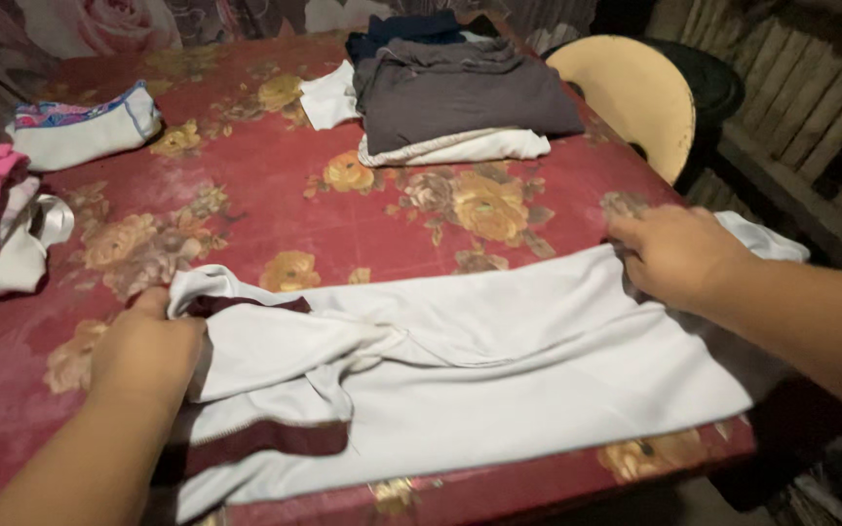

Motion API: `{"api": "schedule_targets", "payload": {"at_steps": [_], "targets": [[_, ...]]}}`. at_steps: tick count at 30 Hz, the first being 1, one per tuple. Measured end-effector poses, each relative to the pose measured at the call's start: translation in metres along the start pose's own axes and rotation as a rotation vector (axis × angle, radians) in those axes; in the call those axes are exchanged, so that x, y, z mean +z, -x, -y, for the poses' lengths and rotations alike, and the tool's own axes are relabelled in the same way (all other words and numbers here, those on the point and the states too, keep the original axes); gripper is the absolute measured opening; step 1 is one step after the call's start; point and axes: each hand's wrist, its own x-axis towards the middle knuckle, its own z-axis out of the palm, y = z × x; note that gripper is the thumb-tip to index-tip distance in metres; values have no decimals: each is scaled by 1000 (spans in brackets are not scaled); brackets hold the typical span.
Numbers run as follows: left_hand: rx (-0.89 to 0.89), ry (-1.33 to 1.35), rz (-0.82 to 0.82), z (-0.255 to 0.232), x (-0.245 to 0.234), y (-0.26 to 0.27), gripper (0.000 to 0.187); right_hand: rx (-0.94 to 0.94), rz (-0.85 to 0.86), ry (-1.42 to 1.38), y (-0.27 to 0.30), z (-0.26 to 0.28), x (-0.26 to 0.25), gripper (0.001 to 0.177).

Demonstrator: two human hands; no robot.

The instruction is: The person folds a white top by laying it flat on a table, folding the sides inward, and then rolling or folding it into a compact bundle.

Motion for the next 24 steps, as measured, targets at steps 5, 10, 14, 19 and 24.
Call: {"api": "schedule_targets", "payload": {"at_steps": [5,10,14,19,24], "targets": [[-99,-188,21,-25,-33,-2,62,-107,-206,-28,-9,7,-2,21],[146,49,124,-16,-22,-20,76,-16,-127,-39,-17,16,-3,19],[114,27,203,-4,-10,-46,65,-70,-241,-96,-22,22,-3,23],[298,64,-139,8,-18,-93,60,72,-156,-142,-48,32,-14,14],[247,45,-141,8,-40,-149,46,62,-384,-185,-95,61,-22,17]]}}
